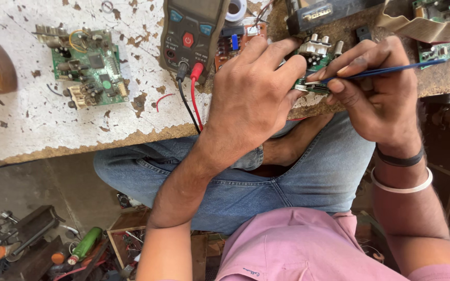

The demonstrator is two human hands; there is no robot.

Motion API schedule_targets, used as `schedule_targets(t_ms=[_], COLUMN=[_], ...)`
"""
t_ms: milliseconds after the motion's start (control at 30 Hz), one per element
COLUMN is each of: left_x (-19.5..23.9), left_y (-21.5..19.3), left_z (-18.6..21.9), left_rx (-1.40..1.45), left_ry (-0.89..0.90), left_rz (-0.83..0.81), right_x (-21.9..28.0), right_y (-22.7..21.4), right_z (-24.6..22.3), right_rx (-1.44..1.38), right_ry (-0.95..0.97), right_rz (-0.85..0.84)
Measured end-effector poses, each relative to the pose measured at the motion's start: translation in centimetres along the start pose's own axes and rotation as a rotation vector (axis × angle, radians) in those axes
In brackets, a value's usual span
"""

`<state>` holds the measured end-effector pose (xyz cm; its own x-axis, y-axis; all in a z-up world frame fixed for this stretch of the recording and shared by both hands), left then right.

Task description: The person uses a screwdriver to adjust components on a small green circuit board and connects a ribbon cable to it. They also handle a multimeter and other electronic parts on a cluttered workbench.

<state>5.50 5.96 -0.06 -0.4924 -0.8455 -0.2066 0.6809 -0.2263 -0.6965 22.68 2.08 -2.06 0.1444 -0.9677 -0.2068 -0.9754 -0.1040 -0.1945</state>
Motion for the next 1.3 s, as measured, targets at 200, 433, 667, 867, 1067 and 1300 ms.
schedule_targets(t_ms=[200, 433, 667, 867, 1067, 1300], left_x=[0.00, -0.16, -0.14, -0.05, -0.09, -0.13], left_y=[-0.34, -0.50, -0.43, -0.39, -0.35, -0.29], left_z=[0.28, 0.25, 0.22, 0.19, 0.19, 0.20], left_rx=[-0.006, -0.004, -0.014, -0.011, -0.004, -0.005], left_ry=[0.022, 0.000, 0.006, 0.011, 0.003, 0.004], left_rz=[0.038, 0.023, 0.025, 0.031, 0.019, 0.031], right_x=[0.24, -0.23, -0.49, -0.38, -0.41, -0.38], right_y=[0.14, 0.44, 0.29, 0.14, 0.07, -0.02], right_z=[0.07, -0.26, -0.65, -0.53, -0.39, -0.36], right_rx=[0.092, 0.050, -0.004, -0.011, 0.009, 0.010], right_ry=[-0.078, -0.075, -0.074, -0.078, -0.115, -0.118], right_rz=[-0.079, -0.089, -0.086, -0.087, -0.112, -0.108])
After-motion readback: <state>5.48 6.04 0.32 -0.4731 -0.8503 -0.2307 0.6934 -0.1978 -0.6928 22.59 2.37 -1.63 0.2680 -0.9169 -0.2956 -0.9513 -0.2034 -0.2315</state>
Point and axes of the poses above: each hand's wrist, its own x-axis away from the middle knuckle, its own y-axis out of the palm, z = x × y, the point moved 7 cm from there along -x, towards the middle knuckle, and after that the axes turned 9 degrees about -y, right-handed, at the moved point
